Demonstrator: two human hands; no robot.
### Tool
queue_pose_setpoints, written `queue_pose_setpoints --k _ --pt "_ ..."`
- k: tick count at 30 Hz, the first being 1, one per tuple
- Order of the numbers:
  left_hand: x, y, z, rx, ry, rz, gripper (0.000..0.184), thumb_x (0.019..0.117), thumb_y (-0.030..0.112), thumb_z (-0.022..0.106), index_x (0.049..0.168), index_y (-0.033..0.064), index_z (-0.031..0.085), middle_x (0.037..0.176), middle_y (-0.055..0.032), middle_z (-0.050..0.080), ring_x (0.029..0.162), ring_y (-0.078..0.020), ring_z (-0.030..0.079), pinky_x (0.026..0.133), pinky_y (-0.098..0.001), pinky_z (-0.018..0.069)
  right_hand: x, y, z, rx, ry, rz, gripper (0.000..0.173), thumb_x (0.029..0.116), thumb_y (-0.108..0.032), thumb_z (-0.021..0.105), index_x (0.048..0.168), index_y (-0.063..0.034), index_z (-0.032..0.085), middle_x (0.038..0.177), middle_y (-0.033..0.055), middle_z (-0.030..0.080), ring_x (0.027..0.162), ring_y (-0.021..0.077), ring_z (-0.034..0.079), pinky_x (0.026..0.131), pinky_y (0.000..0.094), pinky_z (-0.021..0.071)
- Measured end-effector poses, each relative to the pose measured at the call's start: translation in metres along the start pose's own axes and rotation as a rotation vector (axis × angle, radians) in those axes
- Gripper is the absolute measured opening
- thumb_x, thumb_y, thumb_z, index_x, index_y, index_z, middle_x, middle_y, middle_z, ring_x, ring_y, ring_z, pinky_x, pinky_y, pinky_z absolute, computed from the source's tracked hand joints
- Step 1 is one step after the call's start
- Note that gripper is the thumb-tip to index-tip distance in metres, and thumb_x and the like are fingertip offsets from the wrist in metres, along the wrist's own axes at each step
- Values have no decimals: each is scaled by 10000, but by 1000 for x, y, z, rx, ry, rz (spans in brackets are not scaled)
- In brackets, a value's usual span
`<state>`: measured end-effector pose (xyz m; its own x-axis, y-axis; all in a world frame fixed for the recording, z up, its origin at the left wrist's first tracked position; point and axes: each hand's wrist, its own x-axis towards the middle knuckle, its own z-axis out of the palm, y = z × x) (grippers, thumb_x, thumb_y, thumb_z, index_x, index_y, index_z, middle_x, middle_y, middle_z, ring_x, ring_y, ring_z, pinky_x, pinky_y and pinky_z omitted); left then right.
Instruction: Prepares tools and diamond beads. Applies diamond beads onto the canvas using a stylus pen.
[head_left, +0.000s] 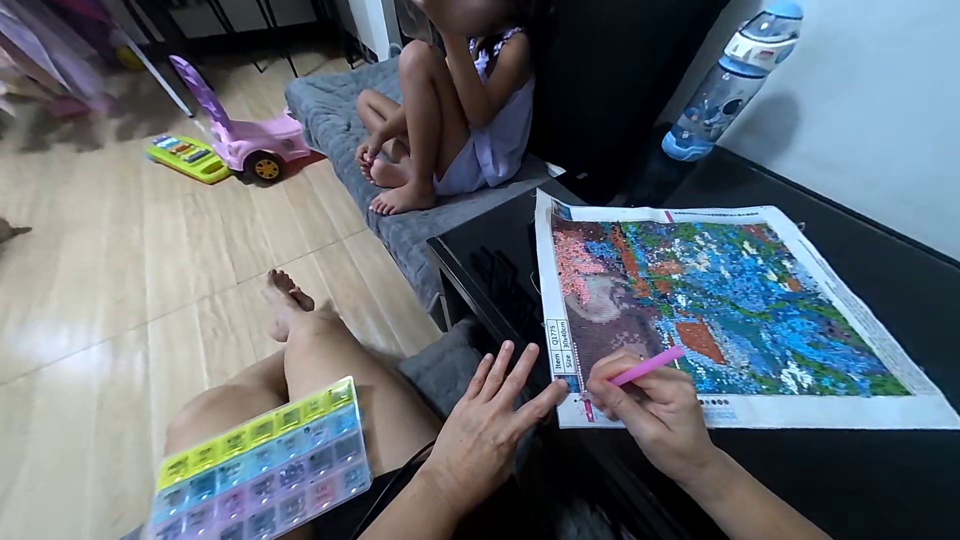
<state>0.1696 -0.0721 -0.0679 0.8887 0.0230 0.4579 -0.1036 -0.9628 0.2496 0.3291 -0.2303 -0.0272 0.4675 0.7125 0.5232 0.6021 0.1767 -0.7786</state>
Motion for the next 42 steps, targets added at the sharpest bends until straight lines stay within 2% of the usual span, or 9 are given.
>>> queue_pose_setpoints --k 14,22,36,42 --pt "1 0 1 1 7 -3 849 698 -52 662 1459 312 566 1534 -190 494 1430 -431 447 1100 -533 454 1 1 0 -28 -20 -25 253 1028 -290 608 872 -105 685 816 -50 668 694 -41 615 620 103 530" --pt "0 1 1 -10 12 -9 888 666 -79 672 1456 315 570 1535 -191 491 1438 -432 435 1105 -546 445 2 -1 -3 0 19 17 221 1019 -315 618 887 -157 696 833 -79 676 688 -33 638 610 121 557" --pt "0 1 2 -9 17 -9 841 695 -60 665 1444 314 581 1529 -186 501 1433 -429 444 1096 -545 455 1 0 0 -28 -42 -17 257 1028 -285 603 875 -92 677 811 -41 662 685 -46 606 618 101 524" --pt "0 0 2 -14 8 -11 883 661 -85 682 1446 307 578 1527 -190 501 1428 -434 449 1097 -559 451 3 -3 -9 10 59 74 185 1013 -325 622 907 -186 683 813 -92 666 642 -25 632 573 136 564"
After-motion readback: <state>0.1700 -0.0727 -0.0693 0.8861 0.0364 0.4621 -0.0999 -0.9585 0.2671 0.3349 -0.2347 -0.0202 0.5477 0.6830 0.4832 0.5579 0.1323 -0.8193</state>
